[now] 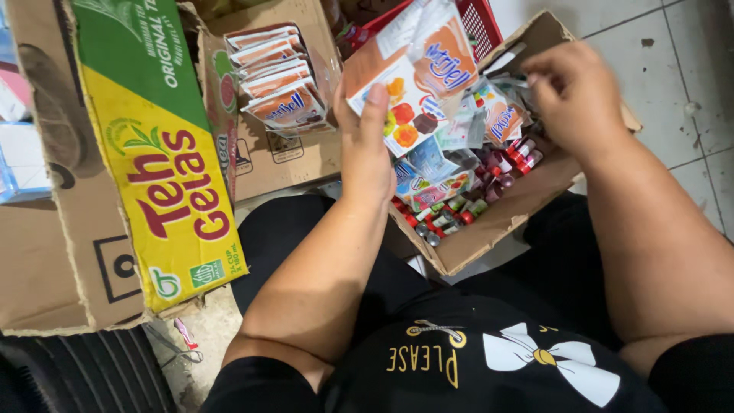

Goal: The person sits on the floor and sorts small sachets from a cardboard box into a red plastic basket. They pick up individual packets, briefly inspect them, and place them into the basket, occasionally adjusting the pile of sachets.

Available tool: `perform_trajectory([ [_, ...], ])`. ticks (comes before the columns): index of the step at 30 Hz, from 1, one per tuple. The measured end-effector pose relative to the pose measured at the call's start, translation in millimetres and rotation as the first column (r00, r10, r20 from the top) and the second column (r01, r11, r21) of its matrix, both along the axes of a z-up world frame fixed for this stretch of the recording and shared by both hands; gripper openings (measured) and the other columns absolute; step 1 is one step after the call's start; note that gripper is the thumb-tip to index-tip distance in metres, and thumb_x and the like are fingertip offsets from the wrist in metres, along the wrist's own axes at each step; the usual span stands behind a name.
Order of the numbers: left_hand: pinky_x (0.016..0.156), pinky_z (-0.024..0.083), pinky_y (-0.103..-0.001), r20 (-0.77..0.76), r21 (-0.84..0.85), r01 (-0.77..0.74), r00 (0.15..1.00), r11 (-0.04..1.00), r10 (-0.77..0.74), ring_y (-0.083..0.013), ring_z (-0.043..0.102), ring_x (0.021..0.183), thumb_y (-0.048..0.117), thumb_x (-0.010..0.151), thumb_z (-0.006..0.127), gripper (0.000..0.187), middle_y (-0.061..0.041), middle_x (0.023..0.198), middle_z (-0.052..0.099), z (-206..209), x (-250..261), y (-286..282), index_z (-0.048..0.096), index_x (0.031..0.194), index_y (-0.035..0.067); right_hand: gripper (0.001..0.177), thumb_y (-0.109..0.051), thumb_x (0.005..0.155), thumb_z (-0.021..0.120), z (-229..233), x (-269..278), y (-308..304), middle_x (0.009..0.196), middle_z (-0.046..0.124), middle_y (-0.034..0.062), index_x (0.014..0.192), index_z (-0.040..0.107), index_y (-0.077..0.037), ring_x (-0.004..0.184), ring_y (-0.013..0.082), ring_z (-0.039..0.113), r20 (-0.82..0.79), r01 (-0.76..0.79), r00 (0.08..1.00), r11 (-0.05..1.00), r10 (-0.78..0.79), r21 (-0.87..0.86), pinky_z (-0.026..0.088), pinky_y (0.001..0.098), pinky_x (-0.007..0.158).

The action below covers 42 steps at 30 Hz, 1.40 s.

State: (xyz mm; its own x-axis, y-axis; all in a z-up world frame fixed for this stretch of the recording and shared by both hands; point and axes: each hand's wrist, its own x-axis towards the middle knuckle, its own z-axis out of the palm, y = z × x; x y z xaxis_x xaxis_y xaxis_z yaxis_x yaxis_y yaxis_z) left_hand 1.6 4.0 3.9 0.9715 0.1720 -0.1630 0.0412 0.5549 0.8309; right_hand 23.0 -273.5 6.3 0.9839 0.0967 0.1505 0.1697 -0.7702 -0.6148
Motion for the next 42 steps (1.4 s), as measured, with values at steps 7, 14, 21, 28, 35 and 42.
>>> perform_trajectory([
  [7, 0.118, 0.039, -0.045, 0.024, -0.116, -0.044, 0.999, 0.992, 0.047, -0.0274, 0.048, 0.137, 0.044, 0.094, 0.073, 0.083, -0.017, 0.148, 0.048, 6.6, 6.7, 2.3, 0.033, 0.154, 0.003, 0.043, -0.007, 0.085, 0.068, -93.1, 8.5, 4.8, 0.161, 0.048, 0.0128, 0.127, 0.074, -0.012, 0.145, 0.0359, 0.040, -0.068, -0.218, 0.974, 0.823, 0.215, -0.525, 0.036, 0.0529, 0.112],
  [14, 0.119, 0.037, -0.044, -0.004, -0.066, -0.030, 1.000, 0.997, 0.030, -0.0277, 0.046, 0.139, 0.043, 0.093, 0.073, 0.086, -0.019, 0.148, 0.047, 3.3, 9.0, 8.6, 0.030, 0.156, 0.002, 0.043, -0.007, 0.086, 0.070, -87.3, 28.0, -1.4, 0.147, 0.061, 0.0057, 0.128, 0.075, -0.014, 0.150, 0.0304, 0.041, 0.027, -0.166, 0.975, 0.803, 0.221, -0.572, 0.029, 0.0586, 0.118],
  [21, 0.121, 0.034, -0.041, 0.010, 0.020, -0.034, 0.999, 0.999, 0.033, -0.0270, 0.043, 0.143, 0.041, 0.094, 0.073, 0.089, -0.018, 0.151, 0.044, -2.6, 10.4, 8.2, 0.027, 0.157, 0.000, 0.018, -0.002, 0.094, 0.084, 9.0, 17.0, -10.7, 0.116, 0.069, 0.0092, 0.103, 0.069, -0.001, 0.112, 0.0274, 0.066, 0.424, 0.011, 0.904, 0.988, 0.057, -0.156, 0.049, 0.0427, 0.107],
  [28, 0.117, 0.036, -0.039, -0.058, -0.012, -0.011, 0.998, 1.000, 0.010, -0.0260, 0.046, 0.139, 0.036, 0.093, 0.073, 0.086, -0.020, 0.151, 0.045, -7.6, 5.7, -2.8, 0.026, 0.156, 0.000, 0.028, 0.001, 0.115, 0.060, 23.9, 13.6, -25.6, 0.123, 0.063, 0.0117, 0.140, 0.049, 0.001, 0.112, 0.0229, 0.062, 0.087, -0.001, 0.973, 0.378, -0.211, 0.926, 0.054, 0.0363, 0.102],
  [35, 0.118, 0.036, -0.039, -0.005, -0.067, 0.090, 0.996, 0.994, -0.091, -0.0243, 0.045, 0.139, 0.035, 0.095, 0.072, 0.085, -0.017, 0.152, 0.044, -12.6, -3.1, -16.0, 0.026, 0.159, 0.003, 0.038, -0.007, 0.105, 0.051, 41.6, -7.3, -9.4, 0.133, 0.066, 0.0100, 0.143, 0.053, -0.003, 0.126, 0.0235, 0.066, -0.257, 0.274, 0.914, -0.009, 0.314, 0.962, 0.048, 0.0410, 0.122],
  [42, 0.120, 0.034, -0.040, 0.019, -0.060, 0.110, 0.994, 0.992, -0.109, -0.0250, 0.044, 0.141, 0.036, 0.095, 0.072, 0.086, -0.016, 0.152, 0.044, -14.0, -5.3, -21.7, 0.025, 0.159, 0.004, 0.023, -0.006, 0.108, 0.066, 26.0, -23.5, 21.8, 0.129, 0.068, 0.0080, 0.129, 0.060, -0.008, 0.121, 0.0202, 0.065, -0.169, 0.154, 0.953, 0.077, 0.253, 0.985, 0.048, 0.0423, 0.113],
])
